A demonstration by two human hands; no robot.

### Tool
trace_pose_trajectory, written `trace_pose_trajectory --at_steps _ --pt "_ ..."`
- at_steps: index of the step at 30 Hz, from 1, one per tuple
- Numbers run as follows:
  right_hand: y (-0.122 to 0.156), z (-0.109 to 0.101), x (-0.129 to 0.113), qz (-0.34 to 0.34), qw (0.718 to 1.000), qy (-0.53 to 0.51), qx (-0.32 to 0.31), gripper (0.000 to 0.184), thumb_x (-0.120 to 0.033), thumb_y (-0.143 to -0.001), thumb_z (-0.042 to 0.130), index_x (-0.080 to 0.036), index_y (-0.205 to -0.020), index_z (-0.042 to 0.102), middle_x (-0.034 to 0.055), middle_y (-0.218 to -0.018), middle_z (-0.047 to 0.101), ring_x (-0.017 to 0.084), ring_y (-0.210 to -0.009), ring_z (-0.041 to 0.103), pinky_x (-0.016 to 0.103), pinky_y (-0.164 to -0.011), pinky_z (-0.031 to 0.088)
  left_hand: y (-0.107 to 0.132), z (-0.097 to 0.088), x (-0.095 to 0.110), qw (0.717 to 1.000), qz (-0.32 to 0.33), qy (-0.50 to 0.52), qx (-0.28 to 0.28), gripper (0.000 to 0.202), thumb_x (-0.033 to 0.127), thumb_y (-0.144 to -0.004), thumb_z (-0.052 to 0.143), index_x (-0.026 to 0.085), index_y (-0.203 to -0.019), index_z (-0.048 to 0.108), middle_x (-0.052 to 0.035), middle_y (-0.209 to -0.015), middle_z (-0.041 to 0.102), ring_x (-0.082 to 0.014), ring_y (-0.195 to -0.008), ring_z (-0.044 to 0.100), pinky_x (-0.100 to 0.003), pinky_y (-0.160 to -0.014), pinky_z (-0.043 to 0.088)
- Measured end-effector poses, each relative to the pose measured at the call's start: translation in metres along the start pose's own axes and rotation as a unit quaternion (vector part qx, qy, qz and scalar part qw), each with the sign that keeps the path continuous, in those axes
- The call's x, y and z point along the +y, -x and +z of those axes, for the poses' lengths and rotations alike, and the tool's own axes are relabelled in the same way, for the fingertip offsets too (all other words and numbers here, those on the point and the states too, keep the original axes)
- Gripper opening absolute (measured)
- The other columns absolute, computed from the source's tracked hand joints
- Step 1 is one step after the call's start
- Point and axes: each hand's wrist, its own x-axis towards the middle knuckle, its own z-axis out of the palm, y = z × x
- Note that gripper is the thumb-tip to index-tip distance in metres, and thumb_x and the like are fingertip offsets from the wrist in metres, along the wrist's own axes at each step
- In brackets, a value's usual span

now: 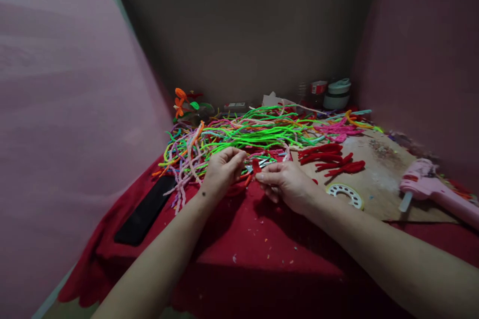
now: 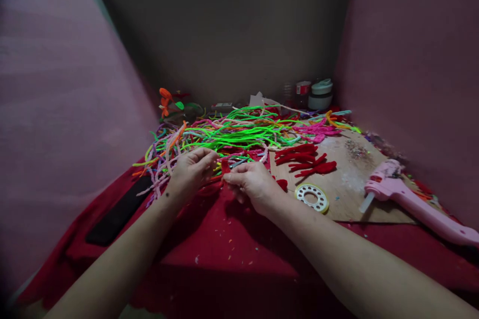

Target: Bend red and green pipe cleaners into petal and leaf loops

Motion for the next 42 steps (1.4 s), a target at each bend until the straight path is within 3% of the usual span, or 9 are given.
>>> trace_pose_trajectory --at_steps 4,8,14,18,22,32,37,42 --pt "-0.002 -0.001 -0.002 -0.032 0.997 -0.055 0.043 0.02 -0.029 -0.061 0.065 -0.014 -0.055 0.054 -0.0038 -0.045 0.047 0.006 -0.037 0.037 0.021 -0.036 0.027 0.001 -0.002 -0.003 0.983 -0.099 0.107 -0.113 0.026 0.039 -0.072 0.06 0.014 -0.077 0.053 0.0023 -0.06 0.055 -0.002 -0.035 0.038 -0.015 -0.032 0.021" --pt "-0.004 -0.002 -0.002 -0.046 0.993 -0.073 0.083 0.019 -0.029 -0.056 0.068 -0.014 -0.058 0.056 -0.0043 -0.044 0.047 0.005 -0.037 0.033 0.021 -0.038 0.021 0.007 0.005 -0.003 0.963 -0.123 0.113 -0.212 0.027 0.038 -0.071 0.063 0.013 -0.075 0.055 0.0001 -0.063 0.058 -0.0022 -0.034 0.04 -0.015 -0.029 0.023" --pt "-0.003 -0.002 -0.004 -0.042 0.993 -0.085 0.074 0.019 -0.028 -0.055 0.068 -0.013 -0.062 0.059 -0.0035 -0.048 0.05 0.005 -0.039 0.035 0.021 -0.037 0.022 0.009 0.008 0.0 0.969 -0.119 0.115 -0.183 0.024 0.033 -0.067 0.065 0.013 -0.067 0.051 0.0029 -0.057 0.054 -0.0018 -0.033 0.038 -0.014 -0.029 0.022" --pt "-0.003 -0.004 -0.009 -0.084 0.99 -0.035 0.106 0.022 -0.029 -0.057 0.069 -0.013 -0.069 0.061 -0.0031 -0.055 0.054 0.005 -0.04 0.037 0.021 -0.037 0.023 0.01 0.006 0.001 0.966 -0.123 0.089 -0.208 0.02 0.028 -0.067 0.063 0.013 -0.064 0.051 0.0037 -0.052 0.052 -0.0025 -0.031 0.037 -0.016 -0.029 0.021" --pt "-0.003 -0.005 -0.01 -0.1 0.989 0.004 0.11 0.016 -0.028 -0.062 0.065 -0.014 -0.06 0.057 -0.0055 -0.044 0.047 0.006 -0.037 0.035 0.022 -0.039 0.024 0.013 0.007 0.002 0.967 -0.107 0.04 -0.229 0.021 0.033 -0.071 0.061 0.013 -0.065 0.053 0.0043 -0.048 0.049 -0.003 -0.032 0.038 -0.016 -0.031 0.024" --pt "-0.002 -0.004 -0.007 -0.117 0.972 0.116 0.166 0.022 -0.033 -0.067 0.059 -0.016 -0.055 0.053 -0.0057 -0.041 0.042 0.007 -0.04 0.033 0.023 -0.042 0.024 0.015 0.016 0.008 0.995 -0.032 -0.045 -0.087 0.024 0.03 -0.067 0.064 0.014 -0.055 0.051 0.0055 -0.04 0.047 -0.0037 -0.031 0.038 -0.017 -0.034 0.026" --pt "-0.004 -0.006 -0.008 -0.114 0.982 0.073 0.135 0.026 -0.035 -0.07 0.054 -0.016 -0.052 0.05 -0.0031 -0.045 0.046 0.008 -0.041 0.038 0.022 -0.041 0.028 0.017 0.015 0.011 0.992 -0.071 -0.005 -0.108 0.023 0.028 -0.066 0.065 0.014 -0.056 0.05 0.0062 -0.04 0.047 -0.0028 -0.03 0.036 -0.016 -0.032 0.022" --pt "-0.006 -0.008 -0.01 -0.107 0.98 0.019 0.166 0.031 -0.045 -0.071 0.054 -0.016 -0.06 0.053 -0.0007 -0.052 0.052 0.009 -0.044 0.045 0.022 -0.04 0.033 0.017 0.013 0.011 0.988 -0.095 0.009 -0.122 0.023 0.028 -0.066 0.065 0.014 -0.057 0.05 0.0061 -0.04 0.048 -0.0027 -0.029 0.036 -0.015 -0.031 0.021"
